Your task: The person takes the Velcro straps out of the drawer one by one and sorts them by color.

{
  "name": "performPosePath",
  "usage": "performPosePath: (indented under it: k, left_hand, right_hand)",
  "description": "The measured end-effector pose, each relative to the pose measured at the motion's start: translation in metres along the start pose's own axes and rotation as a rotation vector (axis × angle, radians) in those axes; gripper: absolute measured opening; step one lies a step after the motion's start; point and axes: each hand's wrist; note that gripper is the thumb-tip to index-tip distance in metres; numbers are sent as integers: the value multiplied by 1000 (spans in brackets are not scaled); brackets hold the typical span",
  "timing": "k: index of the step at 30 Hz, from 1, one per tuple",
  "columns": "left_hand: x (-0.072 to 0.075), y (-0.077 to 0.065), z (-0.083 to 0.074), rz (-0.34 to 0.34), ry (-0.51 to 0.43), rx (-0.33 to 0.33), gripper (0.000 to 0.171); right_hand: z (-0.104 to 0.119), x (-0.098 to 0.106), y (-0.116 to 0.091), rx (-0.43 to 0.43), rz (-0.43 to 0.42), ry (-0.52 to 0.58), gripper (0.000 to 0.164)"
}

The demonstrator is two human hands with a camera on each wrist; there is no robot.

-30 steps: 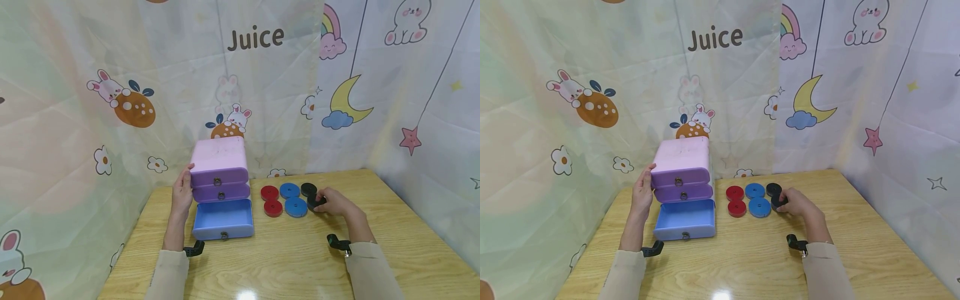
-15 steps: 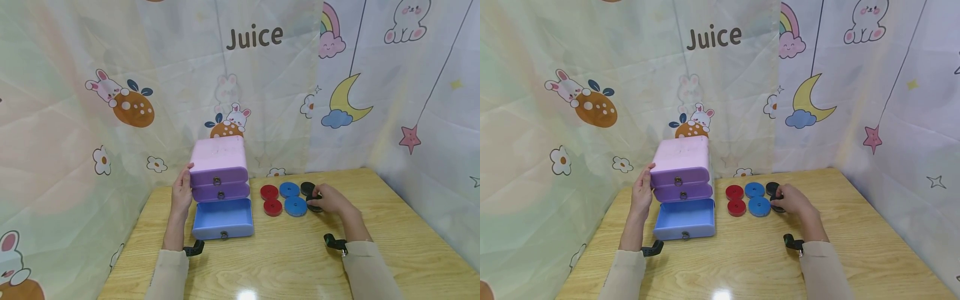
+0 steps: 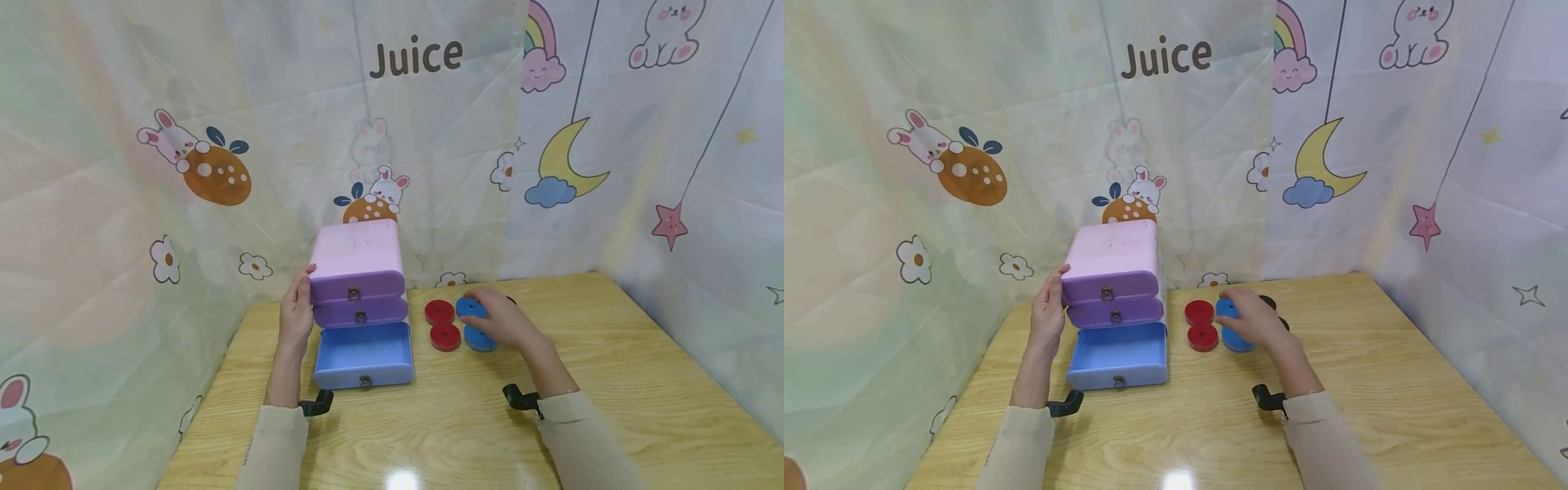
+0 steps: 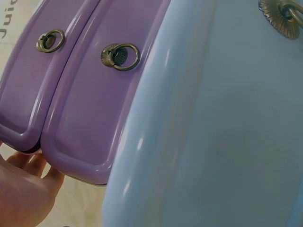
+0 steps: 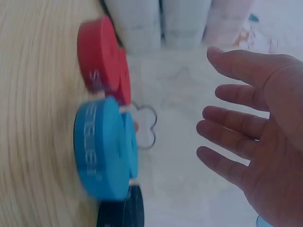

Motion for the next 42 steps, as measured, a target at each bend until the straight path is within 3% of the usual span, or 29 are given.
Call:
performPosePath:
  k: [6, 13, 19, 32, 42]
  left_hand:
    - [1, 3, 4, 0, 8, 1, 46]
    - [0, 3, -4, 1, 1, -18, 46]
    - [0, 4, -2, 4, 1, -19, 46]
    - [0, 2, -3, 5, -5, -18, 46]
    - [5, 13, 32, -5, -4, -30, 47]
  right_hand:
    - [23, -5, 4, 56, -1, -5, 52]
    - [46, -12, 4, 112, 13, -9, 49]
    - [57, -20, 6, 107, 41, -19, 46]
    - [80, -37, 4, 216, 58, -57, 47]
    - [104, -53, 2, 268, 112, -49, 52]
Point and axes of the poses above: each hand's wrist, its own y-axis towards the middle knuckle, its own x-axis out of the back of the hand, z = x × y, and after that the axes turned 6 degrees about -x, right-handed
